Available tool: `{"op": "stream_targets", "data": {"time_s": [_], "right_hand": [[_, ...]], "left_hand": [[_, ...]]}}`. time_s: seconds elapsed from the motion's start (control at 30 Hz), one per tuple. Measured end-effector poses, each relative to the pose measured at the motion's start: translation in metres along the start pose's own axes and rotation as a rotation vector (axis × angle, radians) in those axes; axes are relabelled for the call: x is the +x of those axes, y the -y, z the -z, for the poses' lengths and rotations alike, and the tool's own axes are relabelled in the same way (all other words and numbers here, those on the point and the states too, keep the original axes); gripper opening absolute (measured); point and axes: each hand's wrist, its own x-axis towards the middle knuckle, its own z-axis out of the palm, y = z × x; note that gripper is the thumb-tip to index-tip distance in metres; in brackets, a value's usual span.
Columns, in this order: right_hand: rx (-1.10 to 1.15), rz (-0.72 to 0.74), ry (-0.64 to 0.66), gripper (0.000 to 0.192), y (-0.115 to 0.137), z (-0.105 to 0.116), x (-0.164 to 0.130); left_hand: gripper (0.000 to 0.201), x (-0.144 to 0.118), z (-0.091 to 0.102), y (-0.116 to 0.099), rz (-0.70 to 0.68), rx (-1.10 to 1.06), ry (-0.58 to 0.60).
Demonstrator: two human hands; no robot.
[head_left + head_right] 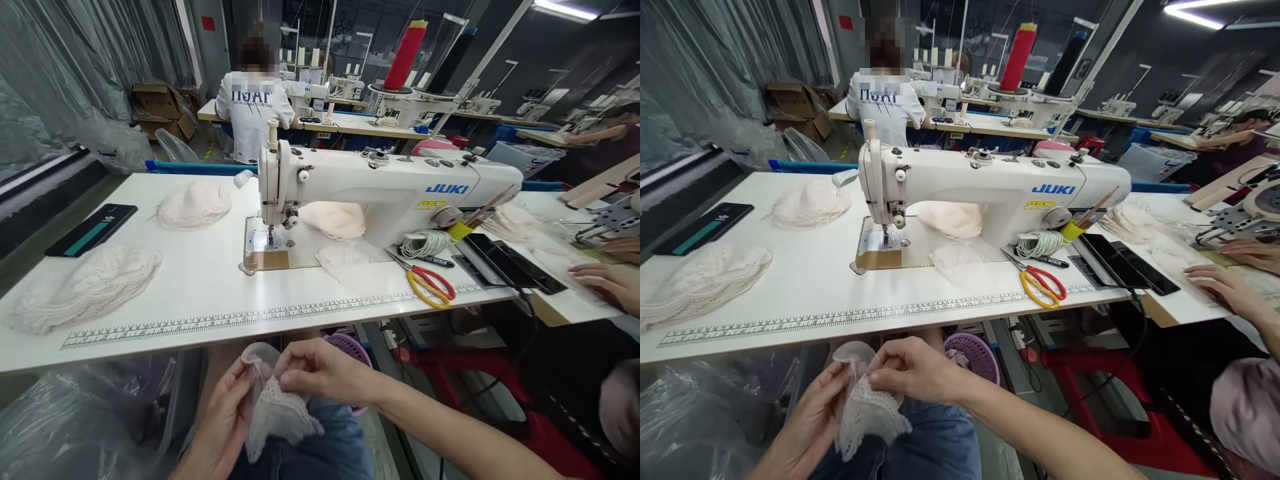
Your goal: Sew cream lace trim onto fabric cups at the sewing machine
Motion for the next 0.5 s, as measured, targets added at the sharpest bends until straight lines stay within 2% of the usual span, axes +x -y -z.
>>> {"op": "stream_targets", "data": {"time_s": [0.13, 0.27, 0.37, 0.5], "right_hand": [[-0.15, 0.011, -0.057, 0.018, -0.008, -0.005, -0.002], [-0.405, 0.074, -0.1, 0.006, 0.001, -0.01, -0.009], [-0.615, 0.078, -0.195, 0.008, 0.009, -0.005, -0.014], [-0.615, 0.03, -0.242, 0.016, 0.008, 0.007, -0.018]], "left_hand": [[0.019, 0.01, -0.002, 0.019, 0.064, -0.135, -0.047], [0.009, 0.018, -0.017, 0.042, 0.151, -0.19, 0.013], [0.007, 0.021, -0.03, 0.057, 0.214, -0.221, 0.078], [0.008, 0.022, -0.033, 0.061, 0.26, -0.248, 0.153]]}}
